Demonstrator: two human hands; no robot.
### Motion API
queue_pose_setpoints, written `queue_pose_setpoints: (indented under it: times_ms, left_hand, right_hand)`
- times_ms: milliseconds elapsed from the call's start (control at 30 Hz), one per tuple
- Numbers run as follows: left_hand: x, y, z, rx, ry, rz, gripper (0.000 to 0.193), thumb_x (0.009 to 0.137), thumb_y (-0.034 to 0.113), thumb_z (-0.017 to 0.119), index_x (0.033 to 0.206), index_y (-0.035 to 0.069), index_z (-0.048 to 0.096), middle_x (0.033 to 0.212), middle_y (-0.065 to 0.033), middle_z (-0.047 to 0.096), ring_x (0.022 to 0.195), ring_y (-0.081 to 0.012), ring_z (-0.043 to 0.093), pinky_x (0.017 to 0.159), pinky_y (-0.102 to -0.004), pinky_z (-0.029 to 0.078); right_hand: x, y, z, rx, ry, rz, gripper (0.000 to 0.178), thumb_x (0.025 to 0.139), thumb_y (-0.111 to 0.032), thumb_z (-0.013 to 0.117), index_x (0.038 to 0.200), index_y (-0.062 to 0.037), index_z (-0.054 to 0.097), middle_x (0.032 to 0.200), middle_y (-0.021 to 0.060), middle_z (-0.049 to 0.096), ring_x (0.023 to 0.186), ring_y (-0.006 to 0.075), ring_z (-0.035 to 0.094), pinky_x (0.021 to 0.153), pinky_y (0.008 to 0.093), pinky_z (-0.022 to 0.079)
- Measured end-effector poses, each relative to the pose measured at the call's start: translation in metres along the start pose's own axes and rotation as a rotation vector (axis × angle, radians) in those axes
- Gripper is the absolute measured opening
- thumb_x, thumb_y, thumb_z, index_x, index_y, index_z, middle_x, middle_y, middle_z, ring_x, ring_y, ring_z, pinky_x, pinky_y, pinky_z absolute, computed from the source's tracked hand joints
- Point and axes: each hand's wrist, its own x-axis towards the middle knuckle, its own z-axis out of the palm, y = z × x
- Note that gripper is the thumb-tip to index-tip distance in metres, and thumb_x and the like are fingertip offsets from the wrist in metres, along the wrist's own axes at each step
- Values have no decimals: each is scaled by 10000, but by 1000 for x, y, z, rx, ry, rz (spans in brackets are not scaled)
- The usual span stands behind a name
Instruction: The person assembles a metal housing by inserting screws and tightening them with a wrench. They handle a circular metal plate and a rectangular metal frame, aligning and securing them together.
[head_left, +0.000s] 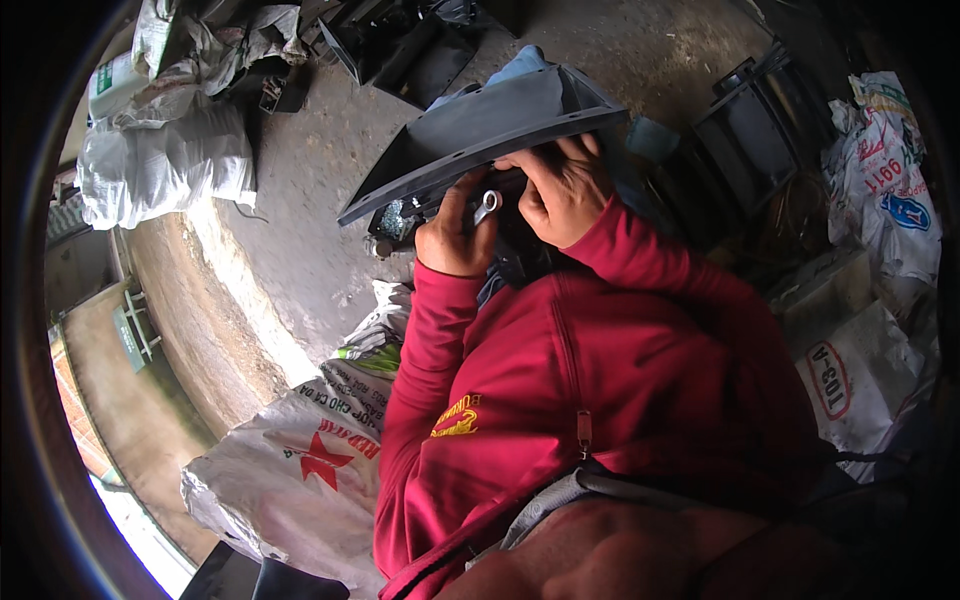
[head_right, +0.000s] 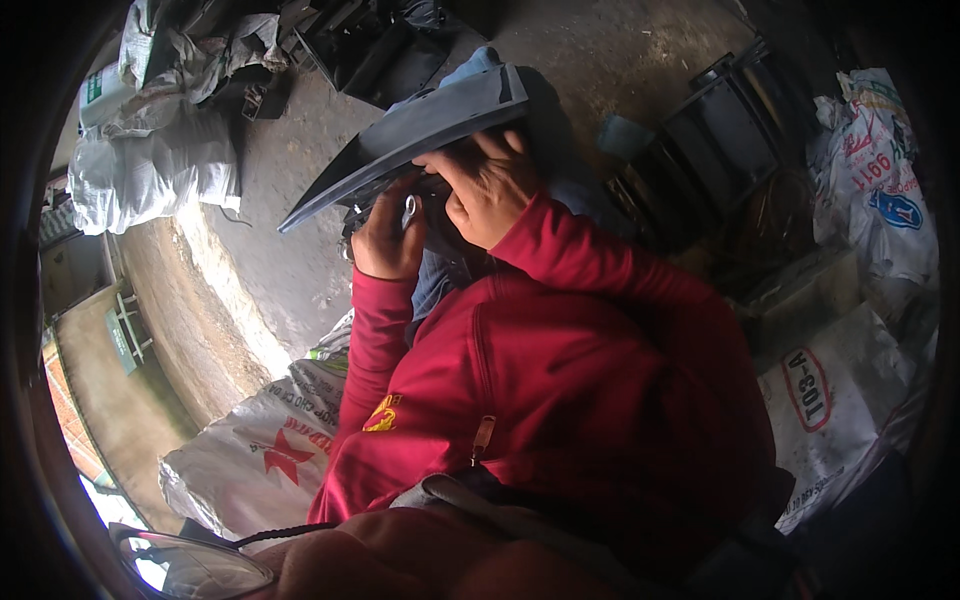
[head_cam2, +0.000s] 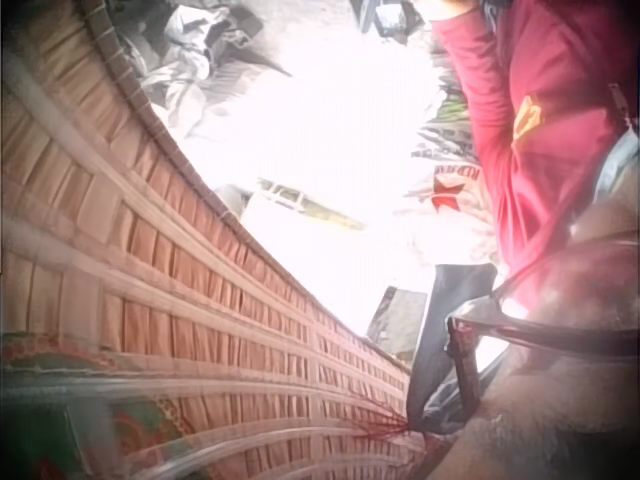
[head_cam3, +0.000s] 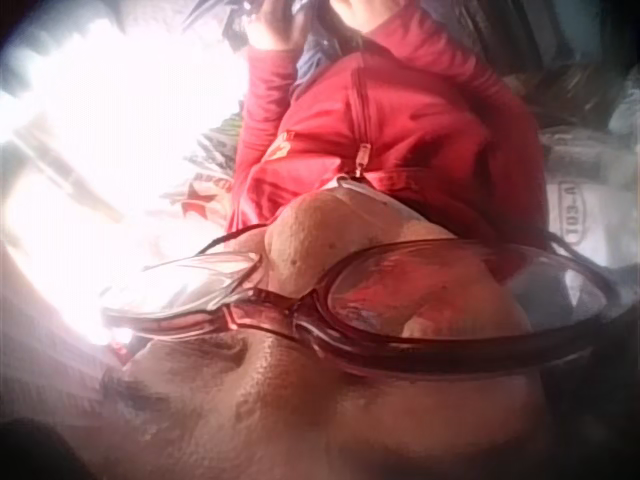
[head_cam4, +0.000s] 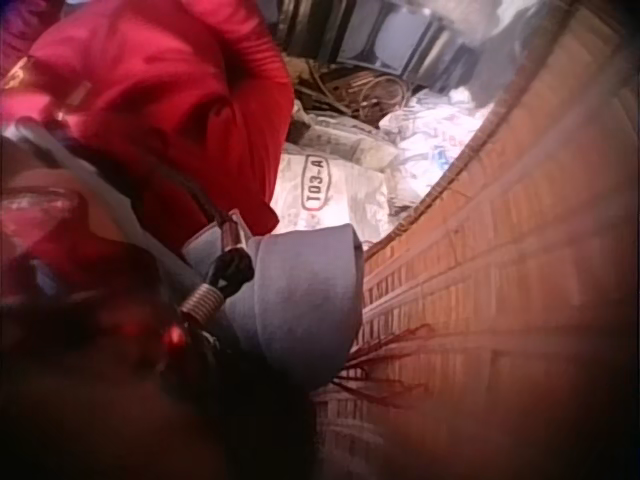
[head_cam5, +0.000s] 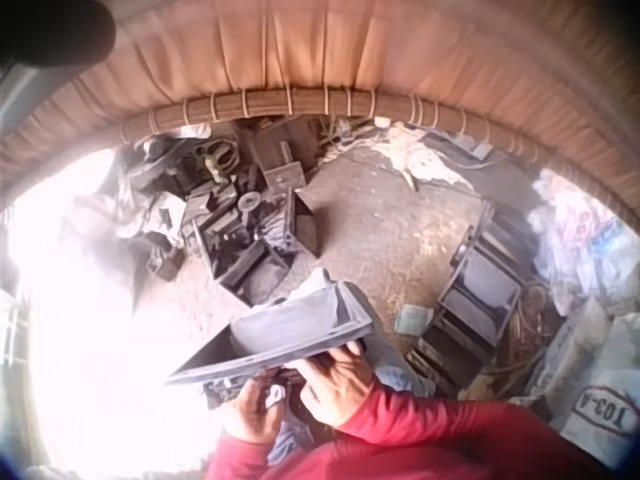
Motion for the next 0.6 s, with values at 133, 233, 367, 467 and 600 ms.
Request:
queue_pose_setpoints:
  times_ms: [133,233,367,467,600]
  left_hand:
    - [1,-1,-8,-178,-96,-98,376,863,108,645,1233,55,610,1070,-172,702,983,-314,698,800,-346,547]
    - [1,-5,-7,-169,-94,-64,387,861,104,638,1244,56,605,1071,-179,700,1005,-317,692,815,-351,544]
    - [0,-3,-9,-120,-110,-27,351,901,65,595,1250,42,609,1094,-148,701,957,-186,698,816,-284,522]
    - [2,-5,-11,-114,-137,-25,356,898,65,597,1253,48,609,1092,-146,702,969,-201,702,824,-285,522]
    - [1,-6,-7,-80,-54,34,406,843,83,641,1248,89,610,1040,-149,710,924,-280,709,751,-340,552]
  right_hand:
    - [0,-1,0,44,57,-11,581,674,-38,601,1236,-178,554,1008,-38,681,1107,257,549,941,449,332]
    - [0,0,0,-17,51,-40,563,681,-35,595,1225,-172,558,998,-49,683,1080,248,558,924,437,346]
    - [2,-1,-2,-16,33,-30,536,686,-35,595,1203,-173,568,988,-62,687,1048,243,566,912,433,354]
    - [1,0,-1,-23,49,-28,524,687,-37,597,1191,-179,572,989,-69,689,1036,235,569,906,431,358]
    - [3,-1,-3,-26,20,-23,516,690,-43,604,1186,-182,572,998,-74,685,1033,225,572,902,430,363]
